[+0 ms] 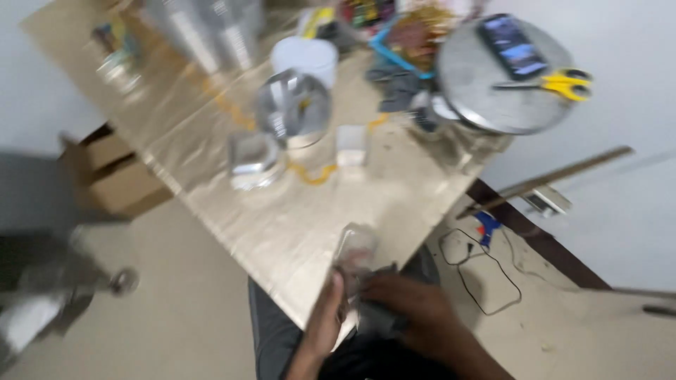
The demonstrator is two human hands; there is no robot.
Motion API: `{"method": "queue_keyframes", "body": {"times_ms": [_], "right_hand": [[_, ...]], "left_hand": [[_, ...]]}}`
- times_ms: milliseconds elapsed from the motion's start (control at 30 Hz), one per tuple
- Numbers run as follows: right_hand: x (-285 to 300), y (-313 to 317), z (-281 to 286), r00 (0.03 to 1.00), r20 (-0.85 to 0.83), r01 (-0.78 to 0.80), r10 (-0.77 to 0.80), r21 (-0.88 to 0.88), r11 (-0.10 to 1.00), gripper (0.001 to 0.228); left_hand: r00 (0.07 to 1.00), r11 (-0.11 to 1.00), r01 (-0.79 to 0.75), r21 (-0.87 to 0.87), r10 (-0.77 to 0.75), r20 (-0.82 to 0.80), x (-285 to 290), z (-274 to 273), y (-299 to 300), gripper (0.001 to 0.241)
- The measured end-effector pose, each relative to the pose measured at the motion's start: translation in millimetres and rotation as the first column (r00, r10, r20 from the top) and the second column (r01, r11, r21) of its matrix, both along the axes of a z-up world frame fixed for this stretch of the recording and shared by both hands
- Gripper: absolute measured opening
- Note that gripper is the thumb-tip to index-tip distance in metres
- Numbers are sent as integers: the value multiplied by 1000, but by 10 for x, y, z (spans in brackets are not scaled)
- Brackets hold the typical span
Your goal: Wiping and organizing plastic food containers at a workstation.
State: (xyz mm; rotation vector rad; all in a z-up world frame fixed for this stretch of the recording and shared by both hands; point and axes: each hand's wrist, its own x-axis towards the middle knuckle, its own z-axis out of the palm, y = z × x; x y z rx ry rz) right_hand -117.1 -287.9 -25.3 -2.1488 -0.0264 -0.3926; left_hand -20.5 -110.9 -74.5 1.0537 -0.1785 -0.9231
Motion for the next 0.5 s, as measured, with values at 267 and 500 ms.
{"method": "queue_keyframes", "body": {"times_ms": [267, 500], "right_hand": [[-271, 191, -257, 992, -111, 47, -66, -165, 985, 60], [-427, 10, -497, 958, -107, -171, 266, 531, 830, 64]], "left_hand": [[870, 974, -73, 215, -43, 492, -116, 434, -138, 63], [524, 973, -179, 146, -31, 851, 148, -7, -202, 46]]}}
